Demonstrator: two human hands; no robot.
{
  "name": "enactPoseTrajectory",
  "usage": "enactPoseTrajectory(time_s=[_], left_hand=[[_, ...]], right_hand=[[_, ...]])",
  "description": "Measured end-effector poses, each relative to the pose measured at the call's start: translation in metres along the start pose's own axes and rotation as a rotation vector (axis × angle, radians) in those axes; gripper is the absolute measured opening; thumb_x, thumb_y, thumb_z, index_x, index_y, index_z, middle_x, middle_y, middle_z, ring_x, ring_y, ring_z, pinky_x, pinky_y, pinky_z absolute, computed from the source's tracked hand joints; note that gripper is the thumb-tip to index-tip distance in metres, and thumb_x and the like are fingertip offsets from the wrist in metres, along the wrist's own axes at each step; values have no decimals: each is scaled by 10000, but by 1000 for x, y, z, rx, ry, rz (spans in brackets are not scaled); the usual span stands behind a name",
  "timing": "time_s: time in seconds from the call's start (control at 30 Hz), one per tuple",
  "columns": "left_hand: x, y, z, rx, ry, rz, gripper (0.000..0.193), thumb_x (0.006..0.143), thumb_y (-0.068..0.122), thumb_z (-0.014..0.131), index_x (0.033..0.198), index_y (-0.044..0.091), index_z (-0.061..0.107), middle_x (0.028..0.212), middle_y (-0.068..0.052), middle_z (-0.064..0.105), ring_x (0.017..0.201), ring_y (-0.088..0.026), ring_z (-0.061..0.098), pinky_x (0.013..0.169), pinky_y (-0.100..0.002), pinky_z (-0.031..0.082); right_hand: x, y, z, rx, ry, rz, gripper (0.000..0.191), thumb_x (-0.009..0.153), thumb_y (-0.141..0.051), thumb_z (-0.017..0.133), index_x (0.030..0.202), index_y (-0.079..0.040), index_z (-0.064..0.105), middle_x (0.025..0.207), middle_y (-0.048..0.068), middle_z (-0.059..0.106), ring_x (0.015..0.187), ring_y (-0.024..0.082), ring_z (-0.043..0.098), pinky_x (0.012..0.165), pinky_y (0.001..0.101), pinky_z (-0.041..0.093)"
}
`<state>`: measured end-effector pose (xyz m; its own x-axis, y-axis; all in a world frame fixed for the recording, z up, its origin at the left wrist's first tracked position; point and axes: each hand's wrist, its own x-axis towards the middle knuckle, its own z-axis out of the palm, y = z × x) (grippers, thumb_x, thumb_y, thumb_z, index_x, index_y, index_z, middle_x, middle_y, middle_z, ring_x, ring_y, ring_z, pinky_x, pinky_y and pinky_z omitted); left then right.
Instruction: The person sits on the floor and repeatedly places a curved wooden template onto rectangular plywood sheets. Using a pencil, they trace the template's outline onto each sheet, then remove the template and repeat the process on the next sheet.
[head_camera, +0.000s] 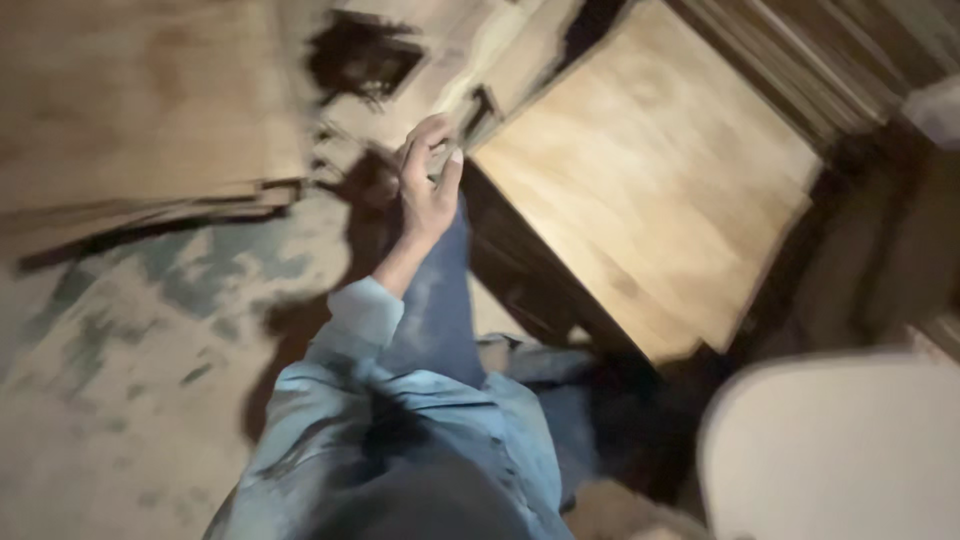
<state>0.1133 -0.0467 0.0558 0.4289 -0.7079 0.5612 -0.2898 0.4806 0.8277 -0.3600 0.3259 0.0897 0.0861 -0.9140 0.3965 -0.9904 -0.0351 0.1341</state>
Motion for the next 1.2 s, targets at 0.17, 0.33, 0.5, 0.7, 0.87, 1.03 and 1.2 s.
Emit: enactPoseTrajectory(time_s=[0.17, 0.33, 0.5, 0.7, 0.87, 1.03, 1.2], left_hand=[[-25, 14, 85, 168, -334, -22, 522, 947, 163, 727, 1389, -41, 538, 1448, -269, 536, 1368, -447, 498, 1133, -501, 408], [-37, 3, 98, 350, -401, 108, 541, 971, 205, 691, 1420, -61, 550, 1477, -327, 521, 1387, -481, 467, 1162, -538, 359], [-21, 14, 59, 36, -365, -264, 482, 1128, 371, 521, 1357, -42, 617, 1332, -207, 650, 1261, -312, 611, 1112, -412, 452], [-12, 47, 43, -70, -245, -462, 493, 1111, 361, 560, 1383, -48, 605, 1350, -142, 633, 1201, -258, 589, 1054, -383, 469], [-5, 38, 80, 18, -290, -355, 452, 1131, 274, 588, 1411, -79, 560, 1401, -216, 605, 1266, -337, 579, 1083, -404, 454], [22, 15, 113, 447, -427, 67, 419, 1124, 171, 687, 1383, -124, 539, 1429, -353, 586, 1317, -487, 567, 1132, -486, 437], [31, 2, 136, 440, -477, -221, 571, 970, 191, 723, 1424, -96, 528, 1239, -317, 674, 1166, -434, 671, 1005, -463, 514]], right_hand=[[-20, -47, -23, -44, 20, -6, 390, 849, -97, 603, 1181, 95, 675, 1174, 353, 682, 1141, 469, 676, 967, 542, 536], [42, -126, -14, -15, 176, -84, 202, 1013, -97, 656, 1205, -60, 710, 1245, 151, 708, 1162, 302, 685, 992, 433, 537], [114, -138, 27, 278, 107, -205, 378, 887, -98, 623, 1248, -10, 694, 1309, 215, 665, 1225, 363, 658, 1026, 443, 543], [202, -148, 88, 167, 46, -270, 458, 920, -170, 572, 1347, -8, 612, 1382, 219, 627, 1292, 362, 609, 1085, 453, 479], [286, -150, 124, 196, 49, -280, 479, 948, -229, 610, 1364, 10, 592, 1399, 245, 606, 1347, 395, 570, 1136, 464, 432], [320, -120, 126, 612, 37, -78, 581, 748, -440, 788, 1120, -24, 625, 1206, 232, 645, 1170, 407, 614, 1029, 514, 453], [280, -27, 132, 255, 249, 490, 689, 764, -380, 893, 1182, 82, 599, 1127, 288, 637, 1045, 466, 584, 925, 548, 462]])
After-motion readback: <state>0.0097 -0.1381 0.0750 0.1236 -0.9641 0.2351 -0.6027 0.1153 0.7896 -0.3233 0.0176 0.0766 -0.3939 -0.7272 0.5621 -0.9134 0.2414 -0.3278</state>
